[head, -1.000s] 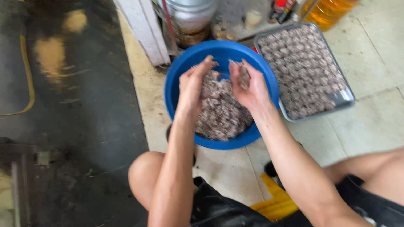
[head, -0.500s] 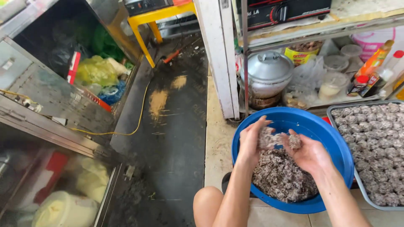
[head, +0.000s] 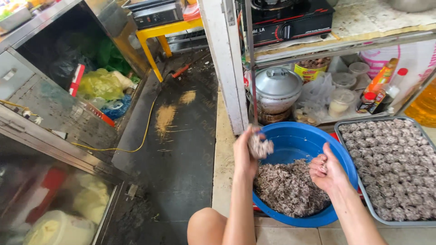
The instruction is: Roll a food mixture into small balls and place them onto a metal tray.
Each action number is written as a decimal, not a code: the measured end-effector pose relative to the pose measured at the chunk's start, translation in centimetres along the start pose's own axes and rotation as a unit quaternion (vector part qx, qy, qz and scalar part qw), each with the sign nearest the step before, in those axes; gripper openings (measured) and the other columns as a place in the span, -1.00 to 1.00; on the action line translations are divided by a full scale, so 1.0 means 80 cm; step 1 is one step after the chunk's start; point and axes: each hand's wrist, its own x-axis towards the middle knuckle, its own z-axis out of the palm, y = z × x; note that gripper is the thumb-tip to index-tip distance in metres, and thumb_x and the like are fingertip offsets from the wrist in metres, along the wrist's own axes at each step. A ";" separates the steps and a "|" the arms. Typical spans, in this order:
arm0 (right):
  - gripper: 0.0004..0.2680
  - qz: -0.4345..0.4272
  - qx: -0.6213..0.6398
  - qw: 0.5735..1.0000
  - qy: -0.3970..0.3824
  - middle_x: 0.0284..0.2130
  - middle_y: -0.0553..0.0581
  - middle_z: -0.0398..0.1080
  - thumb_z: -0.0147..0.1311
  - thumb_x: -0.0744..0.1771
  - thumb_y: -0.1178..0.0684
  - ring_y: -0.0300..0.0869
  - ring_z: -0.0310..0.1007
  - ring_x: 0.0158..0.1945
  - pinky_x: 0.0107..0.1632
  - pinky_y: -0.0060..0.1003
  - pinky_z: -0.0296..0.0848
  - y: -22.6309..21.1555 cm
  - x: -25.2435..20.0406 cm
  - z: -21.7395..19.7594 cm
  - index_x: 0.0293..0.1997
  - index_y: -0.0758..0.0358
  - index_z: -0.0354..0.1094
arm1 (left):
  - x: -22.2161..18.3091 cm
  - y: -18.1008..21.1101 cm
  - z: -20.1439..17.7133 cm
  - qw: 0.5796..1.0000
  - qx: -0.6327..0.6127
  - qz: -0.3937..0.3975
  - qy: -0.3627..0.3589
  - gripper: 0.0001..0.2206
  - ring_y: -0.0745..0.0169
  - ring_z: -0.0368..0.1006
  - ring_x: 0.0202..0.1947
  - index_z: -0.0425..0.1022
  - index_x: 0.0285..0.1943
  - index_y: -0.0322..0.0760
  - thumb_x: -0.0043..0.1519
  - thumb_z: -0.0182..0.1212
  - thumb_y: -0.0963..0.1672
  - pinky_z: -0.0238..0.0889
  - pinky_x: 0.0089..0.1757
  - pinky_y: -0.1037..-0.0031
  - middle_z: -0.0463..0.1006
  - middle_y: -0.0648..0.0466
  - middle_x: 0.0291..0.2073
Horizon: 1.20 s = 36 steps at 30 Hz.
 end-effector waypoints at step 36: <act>-0.69 -0.032 0.177 0.979 0.097 -0.46 0.08 0.34 0.21 0.36 -0.20 -0.35 0.22 -0.59 -0.60 -0.55 0.15 0.024 -0.051 0.083 -0.36 0.23 0.29 | 0.059 -0.026 0.044 0.988 0.004 -0.125 -0.095 -0.67 0.30 0.59 -0.40 0.55 0.00 -0.29 0.30 0.17 0.03 0.43 -0.54 0.48 0.64 0.06 -0.35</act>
